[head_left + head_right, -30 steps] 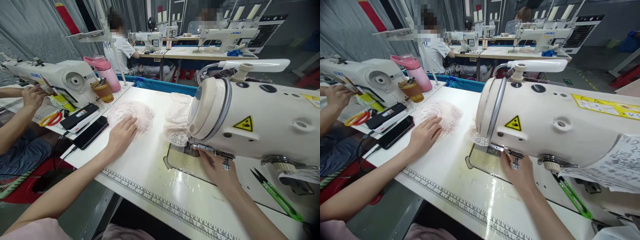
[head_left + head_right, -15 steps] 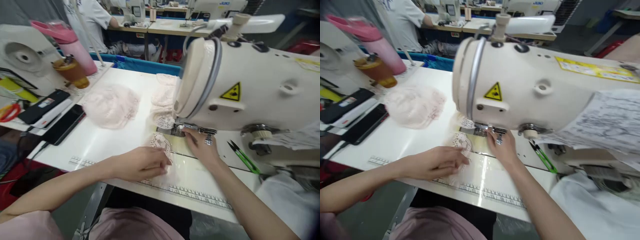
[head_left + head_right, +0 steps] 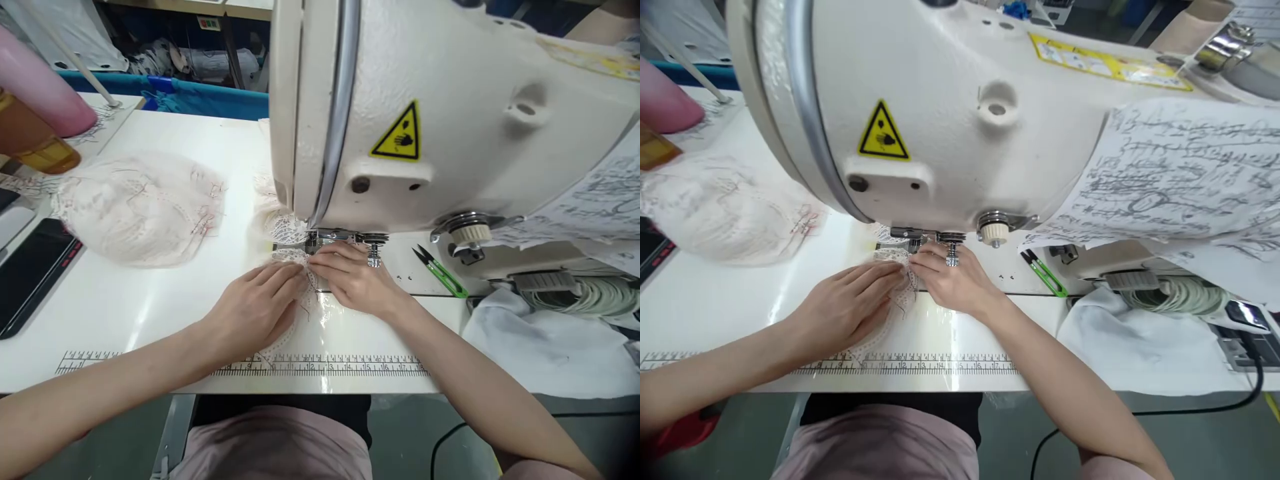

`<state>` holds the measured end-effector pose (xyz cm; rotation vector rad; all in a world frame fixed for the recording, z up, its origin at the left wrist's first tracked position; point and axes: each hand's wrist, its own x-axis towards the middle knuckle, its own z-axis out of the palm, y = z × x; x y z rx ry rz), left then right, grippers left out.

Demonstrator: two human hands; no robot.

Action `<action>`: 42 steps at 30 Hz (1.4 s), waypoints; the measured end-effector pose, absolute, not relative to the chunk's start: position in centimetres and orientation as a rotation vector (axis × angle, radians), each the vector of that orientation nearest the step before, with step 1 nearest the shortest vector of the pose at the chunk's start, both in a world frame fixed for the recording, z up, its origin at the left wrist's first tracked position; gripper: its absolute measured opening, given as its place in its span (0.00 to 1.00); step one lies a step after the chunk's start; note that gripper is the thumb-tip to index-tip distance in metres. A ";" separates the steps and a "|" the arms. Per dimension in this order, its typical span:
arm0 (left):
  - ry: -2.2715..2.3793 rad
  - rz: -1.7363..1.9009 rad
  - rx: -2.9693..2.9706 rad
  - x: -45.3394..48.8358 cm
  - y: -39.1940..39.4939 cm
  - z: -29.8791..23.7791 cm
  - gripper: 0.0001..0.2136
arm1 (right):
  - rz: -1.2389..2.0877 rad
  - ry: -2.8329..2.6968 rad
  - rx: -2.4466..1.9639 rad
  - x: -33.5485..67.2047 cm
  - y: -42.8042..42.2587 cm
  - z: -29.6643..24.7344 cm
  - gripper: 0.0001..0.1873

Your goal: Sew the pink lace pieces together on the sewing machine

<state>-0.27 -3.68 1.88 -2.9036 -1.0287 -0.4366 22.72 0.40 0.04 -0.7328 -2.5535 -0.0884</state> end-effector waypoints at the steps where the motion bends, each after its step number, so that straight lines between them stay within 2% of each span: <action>1: -1.051 -0.425 -2.862 -0.1 -3.5 1.8 0.19 | -0.098 -2.570 -0.759 22.8 0.4 0.1 0.16; 4: -1.038 -0.374 -2.766 0.3 -2.7 1.2 0.23 | -0.137 -2.587 -0.870 23.1 0.1 0.3 0.18; 17: -1.019 -0.520 -2.739 0.3 0.5 0.1 0.21 | -0.327 -2.468 -1.033 23.0 0.3 -0.8 0.17; 25: -1.005 -0.541 -2.739 0.3 0.6 0.1 0.20 | -0.292 -2.530 -1.094 23.0 0.0 -0.3 0.20; 32: -1.016 -0.518 -2.735 0.3 0.5 0.0 0.20 | -0.272 -2.566 -0.953 23.0 0.7 -0.4 0.15; 42: -1.057 -0.552 -2.731 0.2 0.5 -0.3 0.20 | -0.375 -2.562 -0.886 22.7 0.4 0.0 0.14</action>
